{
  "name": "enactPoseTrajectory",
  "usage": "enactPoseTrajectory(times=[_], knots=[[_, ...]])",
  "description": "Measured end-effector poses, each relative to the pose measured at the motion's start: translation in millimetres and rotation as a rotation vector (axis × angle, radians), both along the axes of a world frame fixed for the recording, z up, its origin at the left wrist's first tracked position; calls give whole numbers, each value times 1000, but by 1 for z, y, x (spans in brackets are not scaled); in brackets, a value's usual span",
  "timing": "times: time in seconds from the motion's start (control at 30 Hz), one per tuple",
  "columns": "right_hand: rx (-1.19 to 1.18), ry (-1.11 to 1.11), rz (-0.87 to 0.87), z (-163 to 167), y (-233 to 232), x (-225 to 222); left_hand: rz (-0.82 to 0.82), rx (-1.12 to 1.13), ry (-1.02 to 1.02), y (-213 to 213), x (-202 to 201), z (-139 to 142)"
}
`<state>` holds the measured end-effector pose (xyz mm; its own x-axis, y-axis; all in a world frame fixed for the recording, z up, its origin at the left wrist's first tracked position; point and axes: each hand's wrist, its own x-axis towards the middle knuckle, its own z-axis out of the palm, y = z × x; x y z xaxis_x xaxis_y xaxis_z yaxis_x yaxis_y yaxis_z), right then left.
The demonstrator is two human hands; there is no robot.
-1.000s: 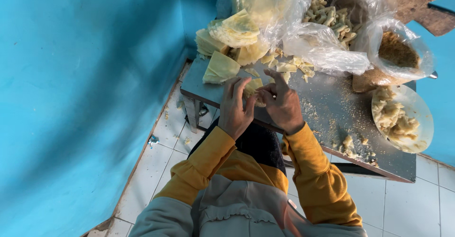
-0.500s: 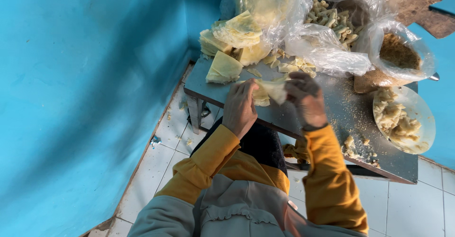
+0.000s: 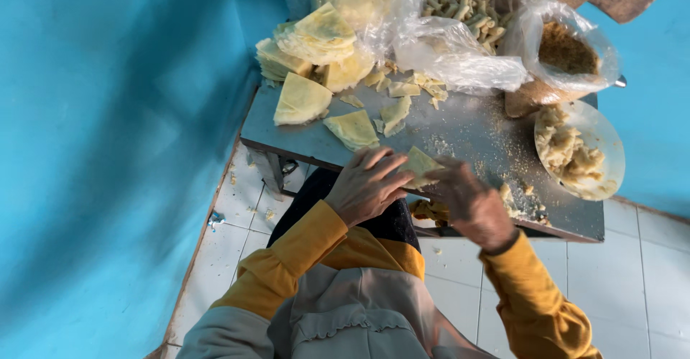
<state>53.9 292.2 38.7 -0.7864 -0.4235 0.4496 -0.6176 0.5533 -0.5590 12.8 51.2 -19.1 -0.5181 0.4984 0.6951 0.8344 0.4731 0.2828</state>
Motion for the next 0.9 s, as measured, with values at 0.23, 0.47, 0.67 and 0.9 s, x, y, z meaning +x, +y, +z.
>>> enactPoseTrajectory(times=[0.23,0.47,0.67,0.9], knots=[[241,102,-678,24,91,51,-98,16,-14,8,-12,-7],[783,226,-676,-8,122,75,-114,11,91,4,-11,5],[981,262,-511,-11,135,70,-151,24,54,1,-14,11],[1137,333,-282,6,145,70,-145,37,81,-4,-16,6]])
